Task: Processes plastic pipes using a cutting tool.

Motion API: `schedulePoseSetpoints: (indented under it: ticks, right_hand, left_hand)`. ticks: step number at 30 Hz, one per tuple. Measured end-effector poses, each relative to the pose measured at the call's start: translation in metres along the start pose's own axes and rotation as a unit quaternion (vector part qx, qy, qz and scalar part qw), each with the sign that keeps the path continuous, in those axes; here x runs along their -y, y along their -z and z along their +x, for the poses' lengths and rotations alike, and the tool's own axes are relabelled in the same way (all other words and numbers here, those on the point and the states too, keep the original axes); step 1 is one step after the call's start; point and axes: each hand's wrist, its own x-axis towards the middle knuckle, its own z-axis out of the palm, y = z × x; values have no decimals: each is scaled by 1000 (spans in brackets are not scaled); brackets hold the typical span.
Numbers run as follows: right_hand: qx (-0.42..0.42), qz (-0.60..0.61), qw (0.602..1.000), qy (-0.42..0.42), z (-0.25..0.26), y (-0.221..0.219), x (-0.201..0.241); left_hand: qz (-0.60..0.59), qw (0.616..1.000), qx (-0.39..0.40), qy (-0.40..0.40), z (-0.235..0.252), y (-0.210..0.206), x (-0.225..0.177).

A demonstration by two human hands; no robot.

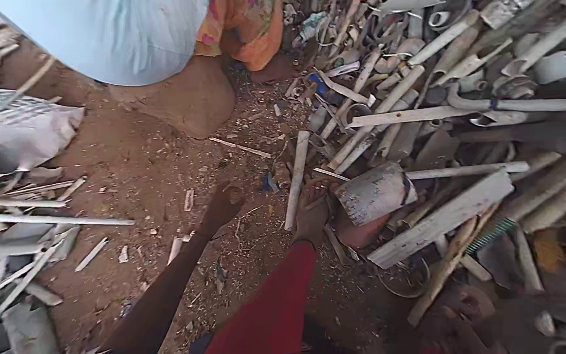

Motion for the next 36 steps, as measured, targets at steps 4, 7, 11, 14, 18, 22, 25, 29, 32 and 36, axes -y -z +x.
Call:
schedulePoseSetpoints:
  ticks: [4,7,11,14,18,22,25,29,32,36]
  right_hand:
    - [144,155,977,19,-2,17,41]
    - [172,197,958,115,-10,22,70]
    - [53,-10,998,45,-14,-6,34]
    - [150,-199,960,125,-15,-7,1]
    - [175,-310,897,263,-11,-6,10]
    - [174,-323,882,297,-6,-1,3]
    - [153,-373,862,308,-4,10,-8]
    - [55,-371,873,311,-6,14,-15]
    - [-66,-285,918,267,-2,16,-9]
    - [-159,-263,934,182,32,26,10]
  left_hand:
    - [-5,975,-72,-211,-1,-22,-83]
    - [-47,945,-79,-314,-19,-30,-131]
    - [-109,909,39,-401,-43,-43,-182]
    - [-223,866,209,-395,-69,-41,-228]
    - [-379,776,362,-350,-88,-38,-271]
    - [-503,756,311,-279,-102,-38,-281]
    - [-568,749,277,-201,-101,-37,-274]
    - [-433,862,182,-192,-98,-42,-267]
    - [-102,924,118,-350,-87,-54,-252]
    - [-49,885,37,-462,-88,-60,-248]
